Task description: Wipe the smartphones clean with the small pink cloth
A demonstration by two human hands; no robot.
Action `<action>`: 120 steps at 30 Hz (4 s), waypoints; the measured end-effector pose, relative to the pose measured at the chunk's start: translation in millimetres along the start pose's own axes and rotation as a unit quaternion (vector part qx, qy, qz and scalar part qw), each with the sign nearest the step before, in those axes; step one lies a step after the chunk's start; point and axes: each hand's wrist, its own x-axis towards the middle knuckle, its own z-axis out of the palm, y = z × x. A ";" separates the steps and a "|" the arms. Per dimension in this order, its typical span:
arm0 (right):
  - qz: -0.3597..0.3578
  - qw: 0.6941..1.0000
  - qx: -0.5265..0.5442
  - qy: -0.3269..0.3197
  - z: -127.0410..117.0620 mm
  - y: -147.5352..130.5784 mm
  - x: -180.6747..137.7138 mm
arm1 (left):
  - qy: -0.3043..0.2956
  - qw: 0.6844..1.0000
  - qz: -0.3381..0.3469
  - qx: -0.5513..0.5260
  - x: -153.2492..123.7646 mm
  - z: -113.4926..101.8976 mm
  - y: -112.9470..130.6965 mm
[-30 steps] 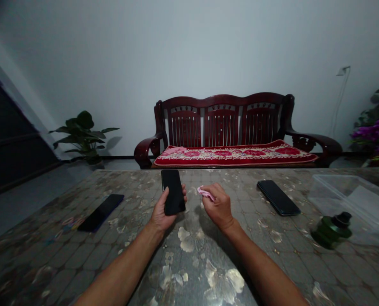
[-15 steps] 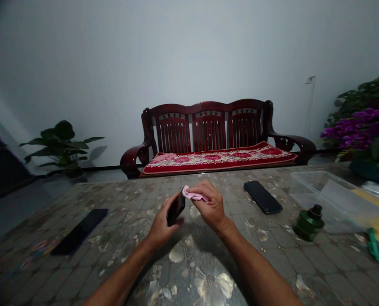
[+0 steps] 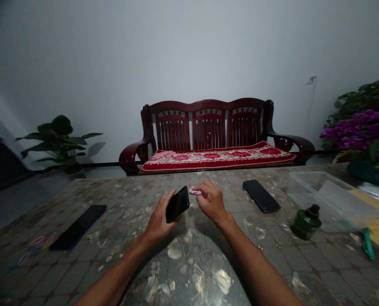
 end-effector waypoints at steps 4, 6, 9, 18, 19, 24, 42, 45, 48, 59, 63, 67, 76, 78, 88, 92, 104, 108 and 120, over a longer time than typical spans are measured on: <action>0.115 0.968 -0.095 -0.204 6.2 19.0 -4.3 | -0.009 0.997 0.012 0.082 0.3 -3.5 -4.6; 0.134 0.946 -0.110 -0.274 5.9 23.5 -4.9 | -0.012 0.994 0.012 0.107 0.0 -4.3 -6.2; 0.164 0.946 -0.066 -0.271 2.4 26.6 -1.3 | -0.006 0.990 0.006 0.139 -1.2 -3.3 -7.9; 0.137 0.984 0.017 -0.113 0.8 -11.8 3.2 | 0.041 0.972 0.055 0.226 -5.6 -2.1 -1.2; 0.118 0.988 -0.011 -0.100 1.0 -17.4 1.5 | 0.048 0.968 0.061 0.238 -6.1 -2.9 0.0; 0.185 0.973 0.075 -0.113 1.3 -22.7 -4.7 | 0.075 0.949 0.098 0.289 -8.8 -9.4 3.4; 0.406 0.581 0.497 -0.500 -3.0 4.9 -27.9 | -0.053 0.924 0.306 0.221 -3.8 -29.4 -9.4; 0.409 0.596 0.505 -0.472 0.5 4.4 -36.2 | -0.044 0.924 0.314 0.214 -2.8 -28.4 -8.8; 0.422 0.624 0.499 -0.428 2.4 -0.1 -42.7 | -0.011 0.930 0.298 0.214 -0.3 -22.0 -11.3; 0.362 0.831 0.364 -0.215 -7.4 -13.5 -45.6 | 0.124 0.940 0.174 0.266 12.1 -1.3 4.5; 0.355 0.928 0.098 -0.065 -25.8 19.1 -42.8 | 0.127 0.944 0.136 0.272 2.2 -7.1 -1.6; 0.315 0.931 -0.183 -0.005 -58.2 49.9 -41.3 | 0.131 0.946 0.104 0.278 -8.7 -8.7 -15.0; 0.347 0.821 -0.450 0.050 -110.1 88.9 -42.3 | 0.123 0.956 0.038 0.262 -14.3 -9.3 -45.0; 0.359 0.807 -0.466 0.058 -116.3 93.7 -43.0 | 0.106 0.958 0.031 0.264 -16.3 -9.8 -58.2; 0.390 0.785 -0.477 0.070 -132.9 105.3 -49.2 | 0.014 0.974 -0.011 0.227 -23.1 -3.9 -82.6; 0.399 0.779 -0.479 0.064 -134.5 108.6 -52.2 | -0.007 0.976 -0.031 0.214 -23.3 -3.6 -83.2; 0.389 0.767 -0.510 0.030 -133.4 117.2 -54.4 | -0.069 0.979 -0.078 0.174 -22.2 -2.3 -83.1; 0.388 0.764 -0.515 0.021 -134.8 119.2 -55.3 | -0.073 0.980 -0.075 0.167 -22.2 -2.9 -81.6; 0.366 0.777 -0.511 0.047 -135.5 120.3 -58.9 | -0.066 0.985 -0.087 0.132 -21.3 -4.7 -82.5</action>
